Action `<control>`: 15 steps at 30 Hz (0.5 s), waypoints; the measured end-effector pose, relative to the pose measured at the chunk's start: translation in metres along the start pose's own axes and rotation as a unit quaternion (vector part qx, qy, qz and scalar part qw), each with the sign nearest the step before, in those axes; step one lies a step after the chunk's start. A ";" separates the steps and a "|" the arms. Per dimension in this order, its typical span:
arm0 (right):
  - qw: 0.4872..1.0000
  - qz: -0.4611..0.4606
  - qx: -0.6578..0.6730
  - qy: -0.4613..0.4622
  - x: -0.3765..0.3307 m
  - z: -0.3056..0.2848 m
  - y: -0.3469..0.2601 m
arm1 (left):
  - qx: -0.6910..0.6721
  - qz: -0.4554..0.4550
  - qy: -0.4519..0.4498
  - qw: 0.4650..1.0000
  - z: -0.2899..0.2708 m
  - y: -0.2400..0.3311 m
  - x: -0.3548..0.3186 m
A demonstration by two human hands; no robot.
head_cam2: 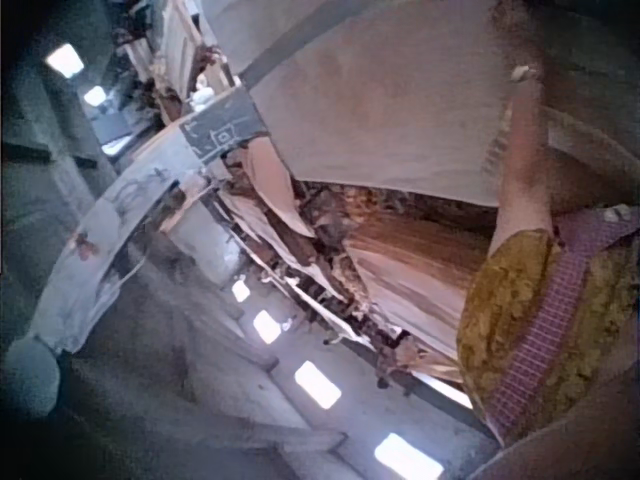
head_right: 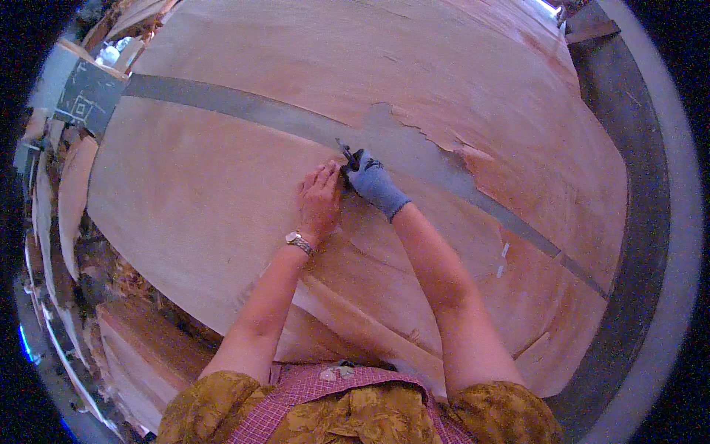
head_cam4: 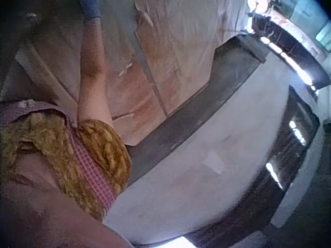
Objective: The person repairs damaged wood veneers by cutting away frayed edges, applying adhesive strips, and pouring a liquid substance into a container attached to the workstation.
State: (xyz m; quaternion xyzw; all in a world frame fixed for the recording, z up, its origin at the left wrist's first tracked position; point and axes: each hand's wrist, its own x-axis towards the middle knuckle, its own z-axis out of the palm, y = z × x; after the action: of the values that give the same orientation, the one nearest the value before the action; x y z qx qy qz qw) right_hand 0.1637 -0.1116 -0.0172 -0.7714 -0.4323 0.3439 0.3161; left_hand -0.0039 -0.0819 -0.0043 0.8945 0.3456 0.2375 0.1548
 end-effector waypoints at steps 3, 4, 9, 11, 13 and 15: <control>0.985 -0.039 -0.171 0.000 -0.003 0.004 -0.008 | 0.052 0.018 -0.028 0.998 0.003 -0.002 0.001; 0.972 -0.025 -0.234 -0.025 0.001 -0.002 -0.027 | 0.058 0.026 -0.025 0.998 0.003 -0.004 0.002; 0.968 -0.019 -0.251 0.016 -0.009 -0.026 -0.033 | 0.079 0.060 0.007 0.995 0.011 -0.007 0.004; 0.997 0.033 -0.068 0.003 -0.034 -0.042 -0.022 | 0.060 0.032 -0.029 0.997 0.005 -0.003 0.007; 0.984 0.120 0.128 0.009 -0.078 -0.058 -0.031 | 0.022 -0.026 -0.125 0.992 -0.014 -0.006 0.017; 0.950 0.188 0.250 0.022 -0.132 -0.060 -0.023 | -0.015 0.051 -0.068 0.996 -0.021 -0.010 0.005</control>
State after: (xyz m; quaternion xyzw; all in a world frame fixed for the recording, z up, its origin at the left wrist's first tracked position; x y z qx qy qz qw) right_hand 0.1497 -0.2299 0.0688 -0.7425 -0.1725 0.4771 0.4375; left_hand -0.0175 -0.0690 0.0108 0.9224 0.2850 0.1892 0.1795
